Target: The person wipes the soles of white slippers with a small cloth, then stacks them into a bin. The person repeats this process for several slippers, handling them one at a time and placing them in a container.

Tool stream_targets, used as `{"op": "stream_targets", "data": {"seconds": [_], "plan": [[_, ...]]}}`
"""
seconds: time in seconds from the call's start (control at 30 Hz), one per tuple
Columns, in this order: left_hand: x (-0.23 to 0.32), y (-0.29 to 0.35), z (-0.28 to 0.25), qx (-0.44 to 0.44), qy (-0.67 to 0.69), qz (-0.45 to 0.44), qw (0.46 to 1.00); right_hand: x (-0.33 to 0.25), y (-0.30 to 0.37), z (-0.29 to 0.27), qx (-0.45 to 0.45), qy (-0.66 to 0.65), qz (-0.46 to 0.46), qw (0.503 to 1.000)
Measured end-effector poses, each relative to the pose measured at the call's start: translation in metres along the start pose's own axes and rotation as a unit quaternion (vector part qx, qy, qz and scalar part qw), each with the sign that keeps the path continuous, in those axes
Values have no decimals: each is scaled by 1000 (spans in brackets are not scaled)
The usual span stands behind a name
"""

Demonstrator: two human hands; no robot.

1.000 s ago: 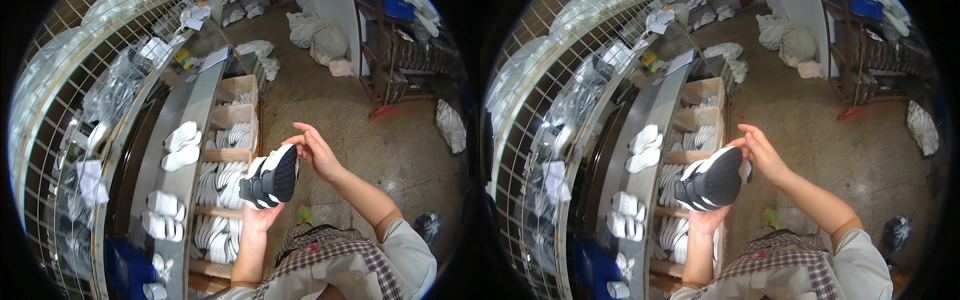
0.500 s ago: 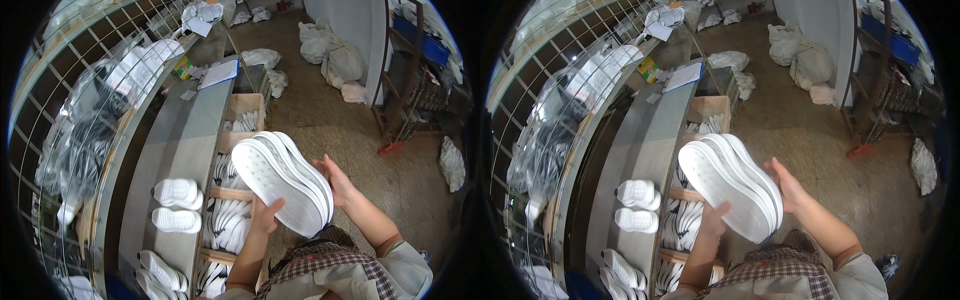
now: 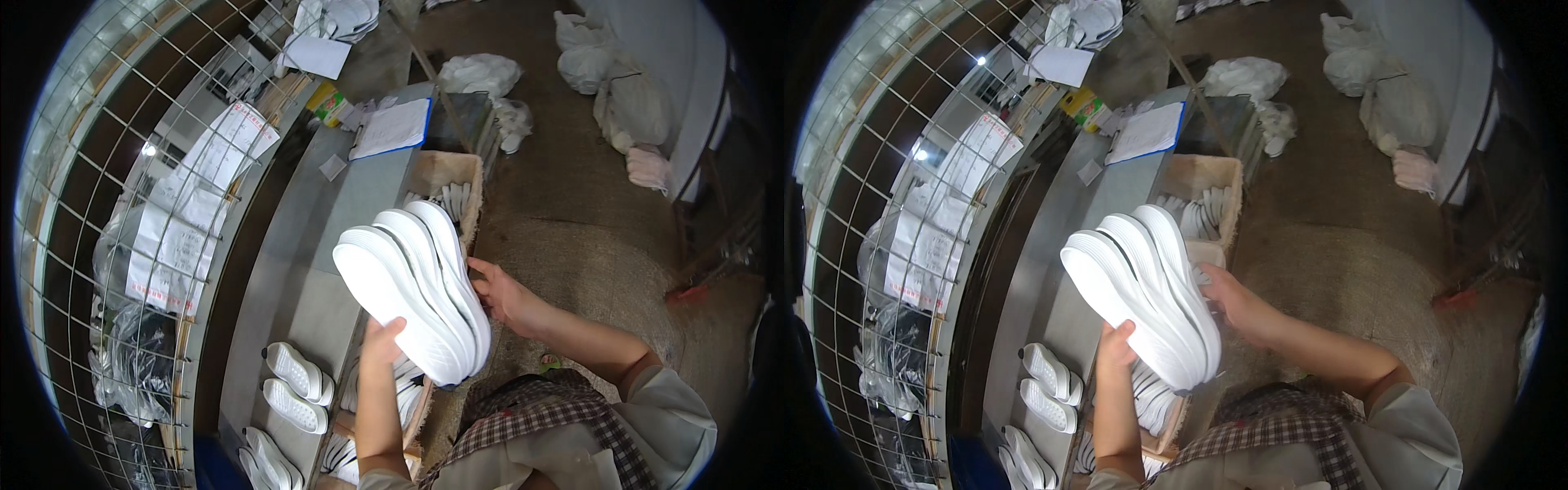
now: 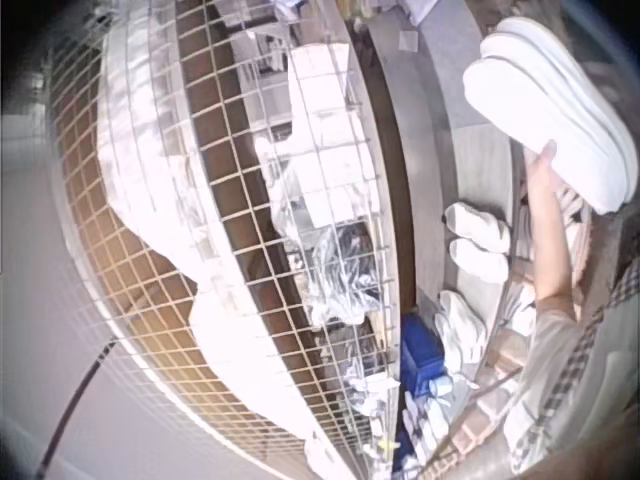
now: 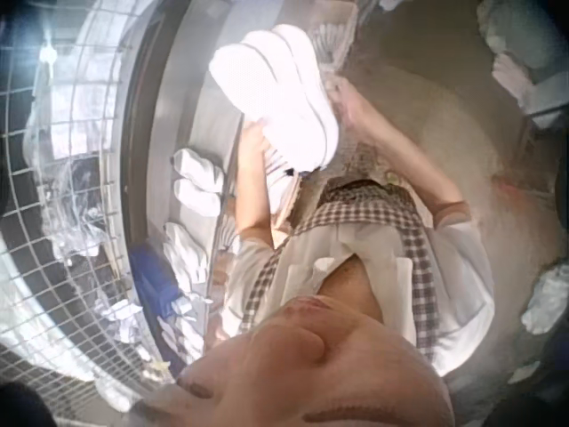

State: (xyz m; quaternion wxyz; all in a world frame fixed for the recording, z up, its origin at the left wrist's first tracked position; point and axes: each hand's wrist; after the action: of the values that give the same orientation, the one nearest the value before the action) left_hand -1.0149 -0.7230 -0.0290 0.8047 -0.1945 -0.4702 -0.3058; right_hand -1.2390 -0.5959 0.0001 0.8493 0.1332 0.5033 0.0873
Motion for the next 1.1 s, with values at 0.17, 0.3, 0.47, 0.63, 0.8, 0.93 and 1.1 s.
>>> {"op": "stream_targets", "data": {"seconds": [0.17,0.3,0.47,0.63,0.8,0.93,1.1], "plan": [[76,-59,-38,23,-195,-24,980,-37,-89,-17,-149,-149,100,972],[151,-133,-68,-106,-319,-144,931,-45,-170,-16,-247,-137,139,949],[207,-226,-96,-204,-450,-229,838,-49,-259,4,-235,113,-190,947],[219,-288,-152,-209,-653,-138,715,-37,-344,39,-327,-374,130,858],[184,-298,-194,-225,-681,-37,696,-16,-401,49,-133,-67,149,978],[132,-261,-189,29,-691,39,721,-31,-414,17,-36,171,-29,984],[56,-202,-134,404,-523,158,733,-70,-427,6,-148,22,25,988]]}}
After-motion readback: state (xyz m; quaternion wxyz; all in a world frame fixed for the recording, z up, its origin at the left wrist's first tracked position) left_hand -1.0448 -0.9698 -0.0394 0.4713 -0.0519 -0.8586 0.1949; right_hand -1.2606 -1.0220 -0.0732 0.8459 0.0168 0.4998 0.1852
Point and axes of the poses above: each hand's wrist, its own y-axis away from the middle knuckle, its own z-axis out of the palm, x = y × z, and after that the axes turned 4 degrees about z, right-handed
